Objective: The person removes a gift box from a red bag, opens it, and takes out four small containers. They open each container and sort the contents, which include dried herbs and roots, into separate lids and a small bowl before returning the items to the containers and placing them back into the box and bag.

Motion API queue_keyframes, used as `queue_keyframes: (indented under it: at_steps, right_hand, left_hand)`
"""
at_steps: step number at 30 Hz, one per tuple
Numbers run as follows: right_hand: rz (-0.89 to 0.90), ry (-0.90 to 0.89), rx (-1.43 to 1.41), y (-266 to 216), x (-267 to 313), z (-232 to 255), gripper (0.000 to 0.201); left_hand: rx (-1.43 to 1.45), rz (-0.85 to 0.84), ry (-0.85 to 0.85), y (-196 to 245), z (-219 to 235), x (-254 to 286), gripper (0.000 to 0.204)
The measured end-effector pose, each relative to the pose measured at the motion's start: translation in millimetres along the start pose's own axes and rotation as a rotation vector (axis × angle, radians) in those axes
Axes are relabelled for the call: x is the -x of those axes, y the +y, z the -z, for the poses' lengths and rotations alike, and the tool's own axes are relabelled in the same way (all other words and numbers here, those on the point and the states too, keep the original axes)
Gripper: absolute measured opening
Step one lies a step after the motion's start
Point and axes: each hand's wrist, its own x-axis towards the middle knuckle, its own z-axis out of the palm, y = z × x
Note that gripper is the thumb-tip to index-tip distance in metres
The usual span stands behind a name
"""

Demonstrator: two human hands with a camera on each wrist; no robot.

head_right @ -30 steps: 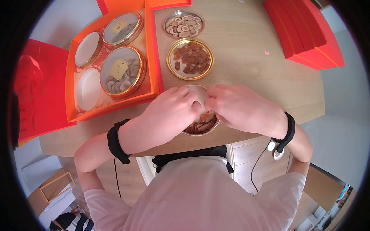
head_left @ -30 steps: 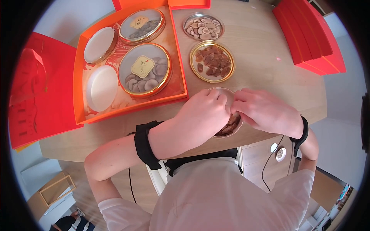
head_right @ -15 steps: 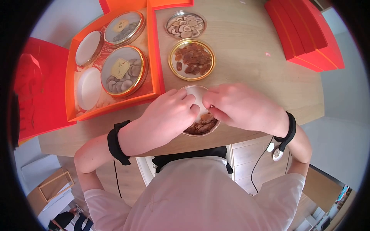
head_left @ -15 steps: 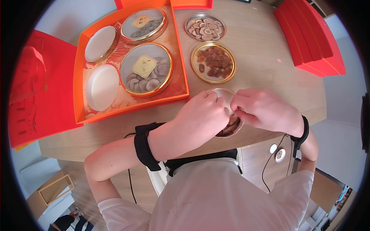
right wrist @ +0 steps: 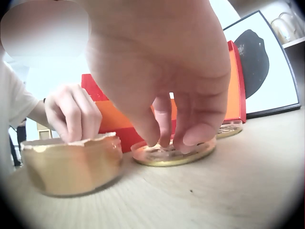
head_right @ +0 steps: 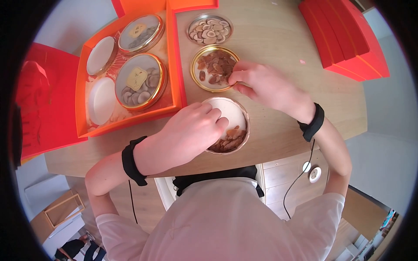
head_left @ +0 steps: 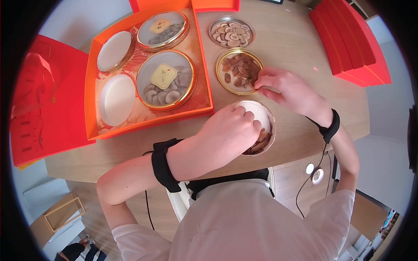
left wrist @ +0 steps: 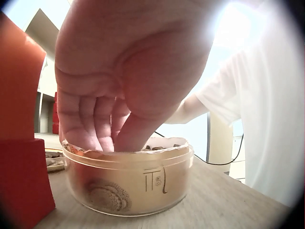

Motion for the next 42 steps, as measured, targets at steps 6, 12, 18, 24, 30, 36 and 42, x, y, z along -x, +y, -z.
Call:
queue_keyframes:
  at_steps: [6,12,18,24,30,36,42]
  right_hand:
    - [-0.004,-0.031,-0.079,1.5,-0.9,-0.5,0.010]
    - [0.014,-0.051,-0.055,-1.8,2.5,1.3,0.011]
    - [0.032,-0.015,-0.097,-8.4,9.5,6.0,0.018]
    - [0.049,-0.001,-0.106,-11.8,12.8,6.1,0.021]
    - [0.046,-0.149,-0.081,-52.6,19.4,32.4,0.023]
    - [0.040,-0.431,0.029,-68.0,29.9,26.4,0.029]
    - [-0.076,-0.503,0.067,-81.4,28.2,24.3,0.030]
  left_hand:
    - [0.069,0.001,-0.041,-1.2,15.1,-3.9,0.019]
    - [-0.007,0.162,0.078,-5.7,25.5,-21.6,0.020]
    - [-0.041,0.183,0.099,-4.7,27.9,-11.3,0.020]
    - [0.156,0.059,-0.124,-0.2,19.4,7.4,0.015]
    - [0.200,0.003,-0.199,-3.2,16.6,6.7,0.018]
    - [0.213,0.023,-0.179,-2.2,8.0,1.4,0.026]
    - [0.276,0.037,-0.258,-2.2,10.5,0.7,0.019]
